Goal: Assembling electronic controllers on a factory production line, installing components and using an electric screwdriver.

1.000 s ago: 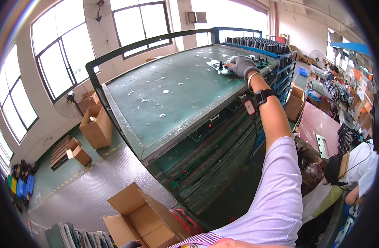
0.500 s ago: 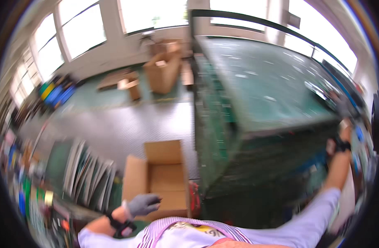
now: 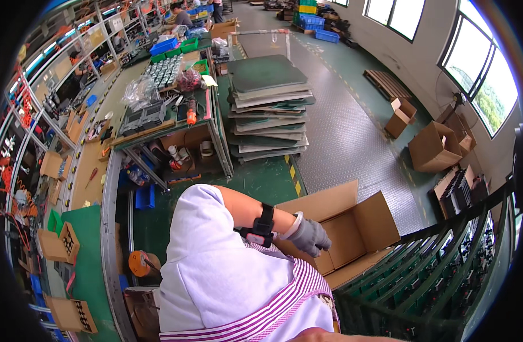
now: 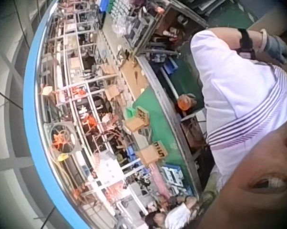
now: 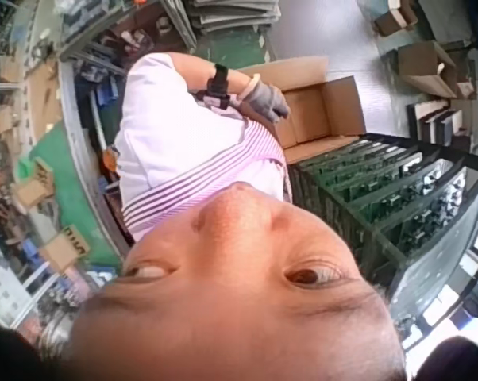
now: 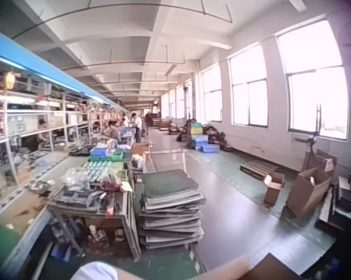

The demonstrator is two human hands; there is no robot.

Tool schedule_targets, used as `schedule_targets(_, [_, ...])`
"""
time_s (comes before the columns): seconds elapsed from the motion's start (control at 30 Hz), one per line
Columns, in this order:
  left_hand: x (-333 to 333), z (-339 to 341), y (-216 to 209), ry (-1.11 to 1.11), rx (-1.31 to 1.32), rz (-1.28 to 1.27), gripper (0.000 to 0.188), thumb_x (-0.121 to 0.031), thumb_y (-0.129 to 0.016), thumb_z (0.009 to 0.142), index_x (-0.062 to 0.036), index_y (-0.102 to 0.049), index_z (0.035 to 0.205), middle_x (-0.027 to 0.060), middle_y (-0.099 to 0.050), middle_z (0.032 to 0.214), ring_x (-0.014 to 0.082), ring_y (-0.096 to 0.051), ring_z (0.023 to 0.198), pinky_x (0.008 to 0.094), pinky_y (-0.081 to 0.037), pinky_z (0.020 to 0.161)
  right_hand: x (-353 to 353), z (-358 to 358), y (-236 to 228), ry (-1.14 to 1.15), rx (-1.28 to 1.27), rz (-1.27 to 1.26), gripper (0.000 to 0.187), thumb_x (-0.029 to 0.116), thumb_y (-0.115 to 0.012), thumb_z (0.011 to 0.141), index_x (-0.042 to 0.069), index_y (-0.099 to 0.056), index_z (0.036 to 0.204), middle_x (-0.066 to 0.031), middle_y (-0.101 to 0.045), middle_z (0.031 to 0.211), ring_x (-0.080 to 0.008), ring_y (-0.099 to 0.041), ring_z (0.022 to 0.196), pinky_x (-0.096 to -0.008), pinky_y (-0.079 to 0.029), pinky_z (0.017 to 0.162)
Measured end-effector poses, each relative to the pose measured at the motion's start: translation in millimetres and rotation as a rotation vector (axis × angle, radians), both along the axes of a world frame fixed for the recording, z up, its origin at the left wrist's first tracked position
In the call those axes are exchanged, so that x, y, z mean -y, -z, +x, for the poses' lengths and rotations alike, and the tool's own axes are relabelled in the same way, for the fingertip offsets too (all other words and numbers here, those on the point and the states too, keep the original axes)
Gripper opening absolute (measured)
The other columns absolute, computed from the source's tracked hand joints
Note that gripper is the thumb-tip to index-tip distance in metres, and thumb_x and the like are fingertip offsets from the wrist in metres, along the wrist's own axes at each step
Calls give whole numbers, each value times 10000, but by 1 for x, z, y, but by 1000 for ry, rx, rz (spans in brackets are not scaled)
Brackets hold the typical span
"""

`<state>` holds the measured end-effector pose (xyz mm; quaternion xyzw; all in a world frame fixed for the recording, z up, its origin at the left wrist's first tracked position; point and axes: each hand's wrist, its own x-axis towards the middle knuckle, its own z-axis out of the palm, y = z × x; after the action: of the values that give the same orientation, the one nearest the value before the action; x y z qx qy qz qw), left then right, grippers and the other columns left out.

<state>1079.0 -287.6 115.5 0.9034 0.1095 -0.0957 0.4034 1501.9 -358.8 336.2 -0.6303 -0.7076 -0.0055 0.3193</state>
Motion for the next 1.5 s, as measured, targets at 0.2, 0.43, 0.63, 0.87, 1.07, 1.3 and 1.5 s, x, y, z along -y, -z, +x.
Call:
schedule_targets(0.2, [-4, -23, 0, -48, 32, 12, 391, -260, -536, 775, -36, -493, 1092, 133, -589, 927, 301, -560, 870, 383, -434, 746, 48, -10, 4, 8, -1, 37, 245, 231, -513, 814, -2, -572, 863, -92, -542, 903, -185, -493, 823, -302, -386, 734])
schedule_targets(0.43, [-9, -61, 11, -4, 135, -114, 348, -242, -541, 773, -27, -510, 1045, 127, -591, 901, 295, -564, 839, 372, -436, 724, 67, -80, -1, -5, 20, 72, 226, 209, -504, 819, -4, -565, 861, -96, -532, 926, -187, -489, 845, -303, -383, 749])
schedule_targets(0.63, [-38, -127, 13, -256, 393, -930, 299, -255, -515, 844, -14, -499, 1020, 102, -598, 862, 197, -594, 757, 329, -483, 636, 43, -199, 3, -89, 17, 129, 210, 190, -496, 824, -7, -559, 859, -99, -524, 946, -189, -486, 863, -304, -380, 762])
schedule_targets(0.87, [-101, -294, -14, -308, 647, -1746, 671, -644, -333, 786, -47, -494, 1047, 175, -588, 922, 297, -598, 771, 436, -498, 655, -46, -519, 37, -383, 163, 40, 203, 209, -526, 771, 15, -581, 794, -126, -537, 911, -256, -531, 751, -318, -413, 653])
schedule_targets(1.07, [-107, -494, 15, -96, 849, -1701, 904, -764, -320, 678, -35, -433, 1201, 171, -554, 1069, 290, -591, 839, 410, -498, 549, -139, -694, 96, -1095, 125, -90, 152, 99, -616, 656, 73, -607, 805, -96, -536, 875, -276, -550, 708, -345, -457, 597])
schedule_targets(1.3, [-47, -645, 35, -743, 1238, -1840, 757, -555, -495, 739, 13, -382, 1227, 214, -525, 1095, 355, -550, 935, 482, -494, 653, -215, -849, 141, -1605, 132, -98, 237, 139, -618, 658, 124, -607, 895, -79, -508, 975, -278, -536, 803, -361, -442, 664])
schedule_targets(1.5, [-50, -708, 41, -827, 1489, -1678, 678, -428, -516, 736, 26, -374, 1219, 242, -525, 1059, 422, -559, 852, 472, -506, 668, -281, -953, 181, -1782, -120, -184, 239, 84, -638, 618, 103, -620, 855, -81, -514, 1007, -267, -547, 811, -347, -450, 672])
